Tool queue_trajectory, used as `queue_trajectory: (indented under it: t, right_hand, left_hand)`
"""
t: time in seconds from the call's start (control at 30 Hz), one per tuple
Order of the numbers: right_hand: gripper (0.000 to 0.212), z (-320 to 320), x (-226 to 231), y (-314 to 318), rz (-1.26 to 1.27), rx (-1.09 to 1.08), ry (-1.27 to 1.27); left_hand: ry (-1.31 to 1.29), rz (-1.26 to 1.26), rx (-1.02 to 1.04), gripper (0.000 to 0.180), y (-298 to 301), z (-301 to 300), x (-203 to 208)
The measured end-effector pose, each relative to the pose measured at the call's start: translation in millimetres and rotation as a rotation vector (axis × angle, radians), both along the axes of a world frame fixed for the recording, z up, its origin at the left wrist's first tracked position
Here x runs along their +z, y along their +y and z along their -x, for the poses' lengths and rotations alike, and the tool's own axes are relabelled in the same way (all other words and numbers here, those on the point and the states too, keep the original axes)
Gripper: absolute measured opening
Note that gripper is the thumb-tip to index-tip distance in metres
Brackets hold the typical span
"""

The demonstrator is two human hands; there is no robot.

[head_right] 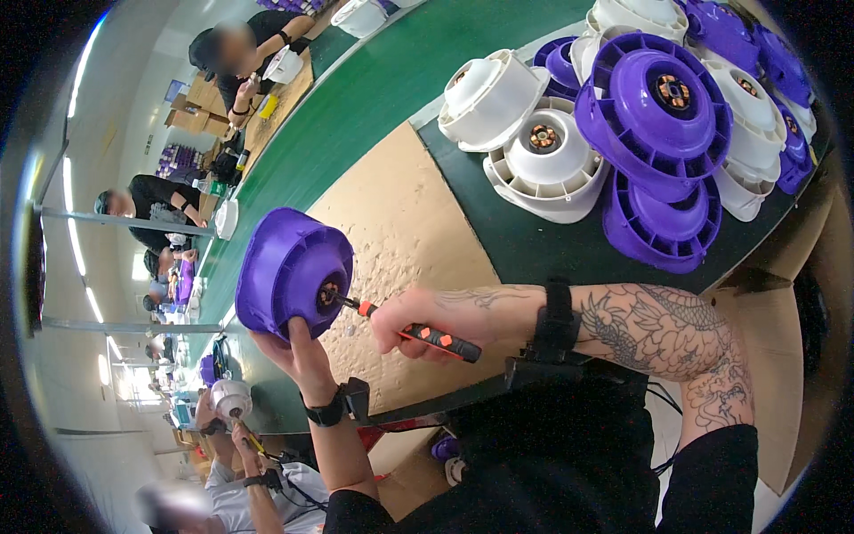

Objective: The person uses red-handled pliers to manipulate the central hub of purple and white plastic fan-like components. They repeatedly pick up the parts, apply the pliers to the center, and place the finished items into a cardboard box. The task involves repetitive manual assembly or adjustment of these plastic units.

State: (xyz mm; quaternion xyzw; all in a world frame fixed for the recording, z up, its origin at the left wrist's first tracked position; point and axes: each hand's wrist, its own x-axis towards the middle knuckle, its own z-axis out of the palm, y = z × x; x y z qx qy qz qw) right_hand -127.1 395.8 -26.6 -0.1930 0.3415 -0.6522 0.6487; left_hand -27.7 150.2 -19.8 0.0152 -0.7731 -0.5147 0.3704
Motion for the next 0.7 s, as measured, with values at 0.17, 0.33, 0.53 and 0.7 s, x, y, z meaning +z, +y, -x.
queue_trajectory:
  t: [0.17,0.33,0.53,0.7]
  right_hand:
    - [0.041,6,18,-1,-0.229,-0.038,0.520]
    - [0.054,3,10,-3,-0.353,-0.056,0.812]
    - [0.035,3,-2,-7,-0.012,-0.003,-0.129]
    - [0.034,5,7,-2,-0.141,-0.021,0.201]
  left_hand:
    - [-0.044,0.193,-0.021,0.085,4,8,30]
    - [-0.314,0.369,0.113,0.075,8,16,49]
    - [-0.060,0.116,0.047,0.067,6,12,10]
    - [-0.050,0.141,-0.024,0.072,5,13,15]
